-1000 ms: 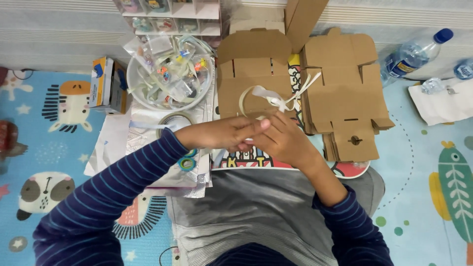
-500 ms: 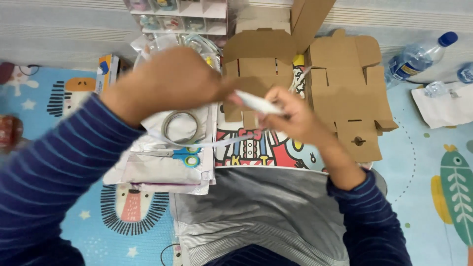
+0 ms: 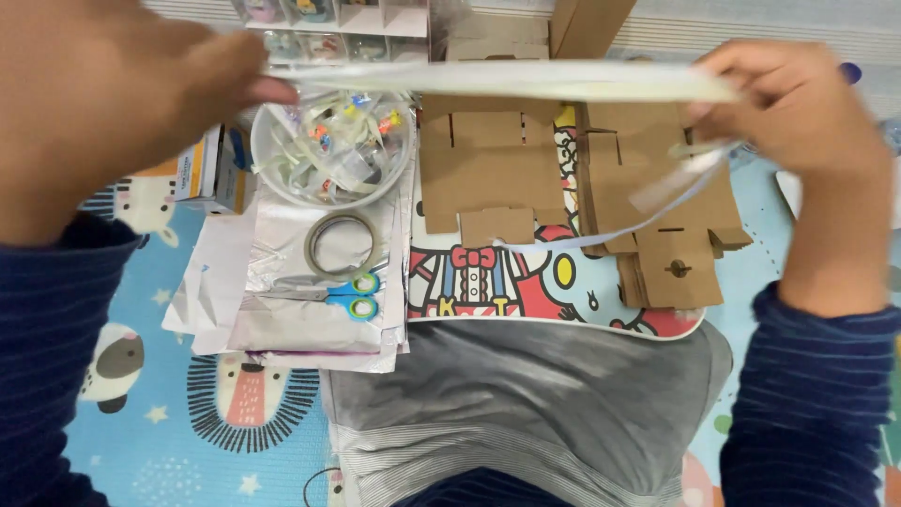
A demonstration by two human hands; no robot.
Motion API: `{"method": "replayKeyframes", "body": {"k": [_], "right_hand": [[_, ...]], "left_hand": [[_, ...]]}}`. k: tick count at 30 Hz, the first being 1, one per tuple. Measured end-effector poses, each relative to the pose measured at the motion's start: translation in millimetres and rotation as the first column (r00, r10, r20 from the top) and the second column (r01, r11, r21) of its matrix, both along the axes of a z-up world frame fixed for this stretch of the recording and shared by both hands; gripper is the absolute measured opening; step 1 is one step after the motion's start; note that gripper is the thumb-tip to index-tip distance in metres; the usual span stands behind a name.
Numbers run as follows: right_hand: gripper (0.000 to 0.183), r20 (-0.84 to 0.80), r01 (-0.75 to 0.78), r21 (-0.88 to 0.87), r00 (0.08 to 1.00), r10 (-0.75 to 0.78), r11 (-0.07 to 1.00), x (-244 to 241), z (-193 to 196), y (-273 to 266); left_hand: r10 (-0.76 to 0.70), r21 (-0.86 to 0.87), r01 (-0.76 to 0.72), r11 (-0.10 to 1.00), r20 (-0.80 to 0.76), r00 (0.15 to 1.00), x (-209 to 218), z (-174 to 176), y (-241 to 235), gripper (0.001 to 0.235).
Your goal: Assembling cardboard gift boxes and filling them with small items and decorative ribbons.
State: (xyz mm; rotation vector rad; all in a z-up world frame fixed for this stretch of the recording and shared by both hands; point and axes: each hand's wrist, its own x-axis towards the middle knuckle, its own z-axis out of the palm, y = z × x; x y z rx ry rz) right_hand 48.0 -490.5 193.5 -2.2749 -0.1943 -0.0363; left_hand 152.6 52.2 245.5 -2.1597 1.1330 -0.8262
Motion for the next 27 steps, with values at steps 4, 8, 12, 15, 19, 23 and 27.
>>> {"method": "replayKeyframes", "body": {"k": [4,8,12,15,19,23,27], "right_hand": [[0.022,0.117,-0.182,0.101,0.978,0.17,0.978,11.3,-19.7,-78.3],[0.028,0.079,-0.085,-0.134,0.992,0.096,0.987,22.4,-40.7,-149.0],[0.02,0.208,-0.075,-0.313,0.967,0.145,0.947,30.6,-63.1,-187.4],[0.016,0.202,0.022,-0.524,0.974,0.099,0.851,18.4,-52.5,-122.1],[0.016,0.225,0.092,-0.717,0.969,0.103,0.691,20.2,-80.3,-55.8],[0.025,0.106,0.032,-0.764,0.991,0.076,0.644,32.1,-125.5,-56.8],[0.018,0.196,0.062,-0.654,0.976,0.09,0.754,39.0,-132.3,-52.9]], "left_hand": [[0.154,-0.04,-0.159,0.986,-0.114,0.982,10.7,-18.2,29.2,0.055],[0.187,-0.097,-0.218,0.971,-0.261,0.947,-14.8,-20.6,16.8,0.051],[-0.138,-0.386,-0.382,0.84,-0.832,0.537,-25.9,-53.0,1.8,0.028],[-0.407,-0.386,-0.605,0.696,-0.907,0.111,-39.2,-123.4,-5.3,0.029],[-0.742,-0.144,-0.87,0.472,-0.597,-0.305,-66.4,-213.5,-25.3,0.04],[-0.803,0.073,-0.875,0.48,-0.364,-0.471,-77.4,-223.1,-21.7,0.034],[-0.759,-0.005,-0.814,0.581,-0.365,-0.539,-73.8,-198.3,-12.5,0.027]]}}
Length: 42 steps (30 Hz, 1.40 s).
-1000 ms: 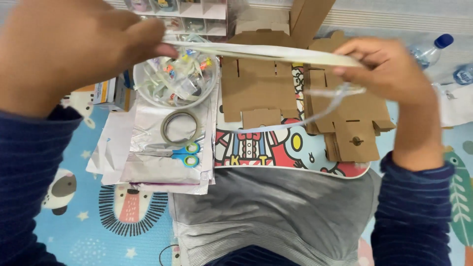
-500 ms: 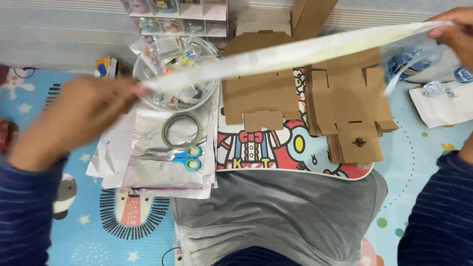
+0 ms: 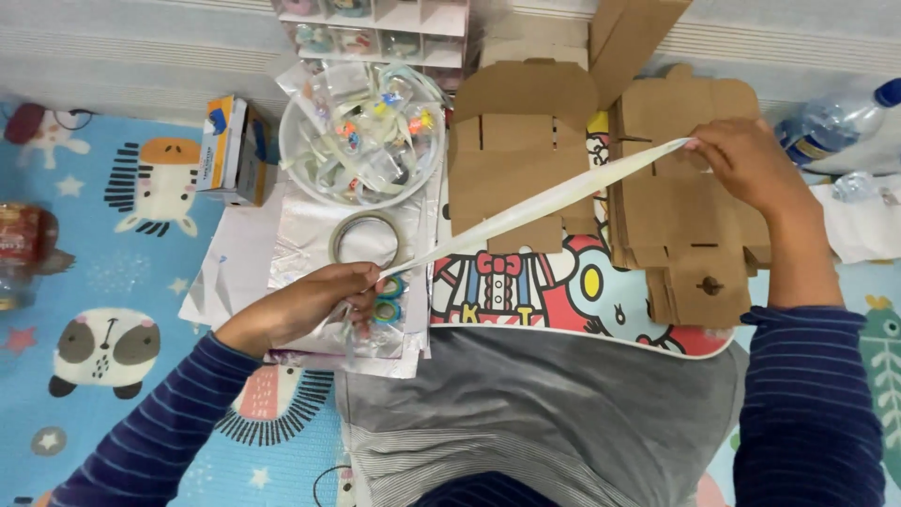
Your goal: Assembling cardboard gift boxes and filling them with small items and decorative ribbons.
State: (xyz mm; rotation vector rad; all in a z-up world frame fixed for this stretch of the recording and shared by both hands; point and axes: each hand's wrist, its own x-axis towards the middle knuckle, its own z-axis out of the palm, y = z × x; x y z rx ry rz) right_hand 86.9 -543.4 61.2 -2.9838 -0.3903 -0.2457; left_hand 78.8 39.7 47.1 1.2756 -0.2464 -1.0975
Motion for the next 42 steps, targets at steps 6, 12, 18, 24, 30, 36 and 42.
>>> {"method": "replayKeyframes", "body": {"k": [6,12,18,24,30,36,42], "right_hand": [[0.016,0.012,0.033,-0.003,0.999,-0.033,0.999,-2.3,-10.3,-11.0],[0.014,0.007,0.052,-0.098,0.999,-0.051,0.994,-7.8,-22.2,-13.4],[0.035,-0.141,0.09,-0.341,0.979,-0.146,0.936,12.4,-30.9,5.8],[0.046,-0.132,-0.202,-0.033,0.972,0.196,0.979,16.4,43.6,188.3],[0.028,0.142,-0.625,0.146,0.781,0.609,0.767,78.0,-13.1,351.5],[0.014,0.163,-0.554,0.063,0.826,0.539,0.83,94.7,-33.2,395.2],[0.013,0.202,-0.45,0.81,0.816,0.542,0.375,74.2,29.2,364.6]], "left_hand": [[-0.031,0.113,0.032,0.993,-0.012,0.999,0.9,10.7,10.6,0.028],[-0.055,0.357,0.018,0.934,0.094,0.994,-19.2,16.7,26.8,0.035],[0.139,0.136,-0.153,0.979,0.104,0.985,-33.5,-1.2,40.2,0.022],[0.246,0.044,-0.248,0.968,0.041,0.968,-45.7,-15.5,33.4,0.025],[0.21,-0.018,-0.21,0.978,0.023,0.977,-55.5,-22.6,19.7,0.022],[0.179,-0.039,-0.179,0.983,-0.006,0.984,-56.8,-39.9,20.3,0.02],[0.221,-0.056,-0.222,0.973,-0.026,0.975,-47.9,-35.2,8.9,0.026]]}}
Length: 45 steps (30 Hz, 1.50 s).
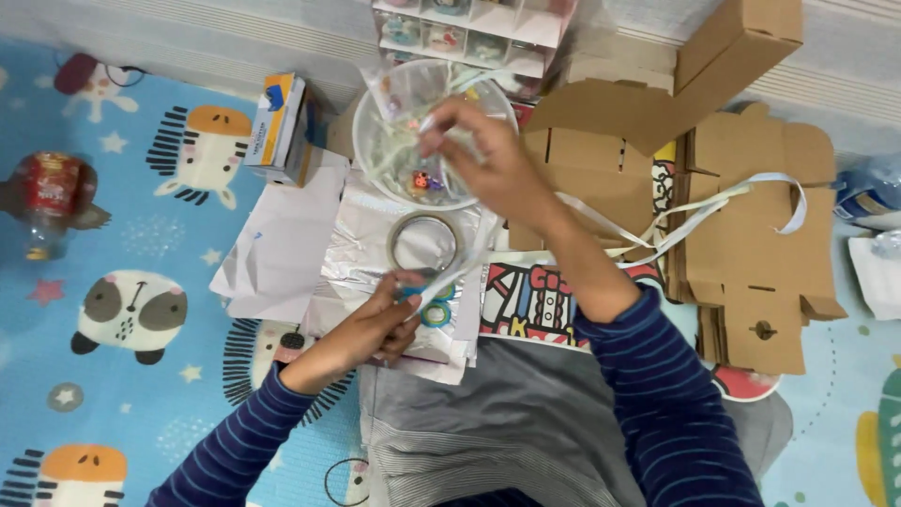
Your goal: Assembling cardboard gift boxes and filling them with small items and decorative ribbons.
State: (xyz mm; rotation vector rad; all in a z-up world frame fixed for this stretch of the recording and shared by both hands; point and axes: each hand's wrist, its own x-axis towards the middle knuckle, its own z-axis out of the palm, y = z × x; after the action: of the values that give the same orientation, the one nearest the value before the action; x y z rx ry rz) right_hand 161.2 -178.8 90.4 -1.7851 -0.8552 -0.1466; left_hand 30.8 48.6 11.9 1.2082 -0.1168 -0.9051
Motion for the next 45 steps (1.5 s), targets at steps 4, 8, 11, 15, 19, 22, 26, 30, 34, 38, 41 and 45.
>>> {"method": "replayKeyframes", "body": {"k": [4,8,11,15,19,22,26,30,34,38,41,45], "right_hand": [[0.014,-0.082,-0.022,0.215,0.996,0.04,0.976,-9.9,45.3,-23.8],[0.023,-0.12,0.03,0.193,0.993,-0.006,0.981,-34.1,91.4,-42.3],[0.026,-0.102,0.075,0.168,0.993,-0.058,0.983,-57.9,113.4,-58.8],[0.038,0.125,0.189,0.018,0.974,-0.189,0.982,-95.2,133.1,-85.7],[0.031,-0.02,-0.124,-0.217,0.992,0.122,0.968,-125.4,138.1,-94.7],[0.061,0.137,-0.34,-0.456,0.887,0.442,0.823,-132.2,134.2,-86.5],[0.062,-0.014,-0.329,-0.652,0.906,0.422,0.684,-152.9,101.9,-115.5],[0.064,-0.11,-0.074,-0.68,0.994,-0.001,0.73,-157.8,67.2,-165.0],[0.045,-0.234,0.08,-0.821,0.857,-0.46,0.566,-151.1,36.1,-207.1],[0.057,-0.265,0.14,-0.66,0.876,-0.403,0.738,-139.6,10.0,-234.6],[0.042,-0.182,0.238,-0.766,0.81,-0.557,0.597,-136.8,-1.6,-239.9],[0.031,-0.071,0.294,-0.807,0.812,-0.579,0.512,-131.9,-13.3,-240.2]], "left_hand": [[0.019,-0.026,-0.018,1.0,0.054,0.998,2.2,18.7,-12.6,0.035],[-0.025,-0.021,0.027,0.999,0.075,0.997,2.8,21.8,-21.6,0.035],[-0.033,0.005,0.033,0.999,0.013,0.999,2.6,32.1,-27.8,0.037],[-0.043,-0.055,0.039,0.998,-0.085,0.995,5.2,31.9,-34.9,0.033],[-0.06,-0.3,-0.032,0.953,-0.29,0.955,9.7,4.7,-37.3,0.027],[-0.094,-0.208,0.055,0.977,-0.183,0.979,17.7,24.4,-47.8,0.036],[-0.129,-0.417,-0.031,0.908,-0.349,0.928,23.8,17.4,-51.7,0.048],[-0.195,-0.564,-0.003,0.826,-0.291,0.936,27.9,1.2,-45.1,0.078],[0.067,-0.303,-0.168,0.938,-0.315,0.947,22.1,-6.2,-43.1,0.069],[0.056,-0.251,-0.122,0.96,-0.255,0.965,16.1,21.5,-52.4,0.071],[0.115,-0.053,-0.125,0.991,-0.154,0.981,12.0,33.6,-64.1,0.067],[0.11,-0.08,-0.135,0.988,-0.263,0.959,15.9,20.2,-74.9,0.07]]}}
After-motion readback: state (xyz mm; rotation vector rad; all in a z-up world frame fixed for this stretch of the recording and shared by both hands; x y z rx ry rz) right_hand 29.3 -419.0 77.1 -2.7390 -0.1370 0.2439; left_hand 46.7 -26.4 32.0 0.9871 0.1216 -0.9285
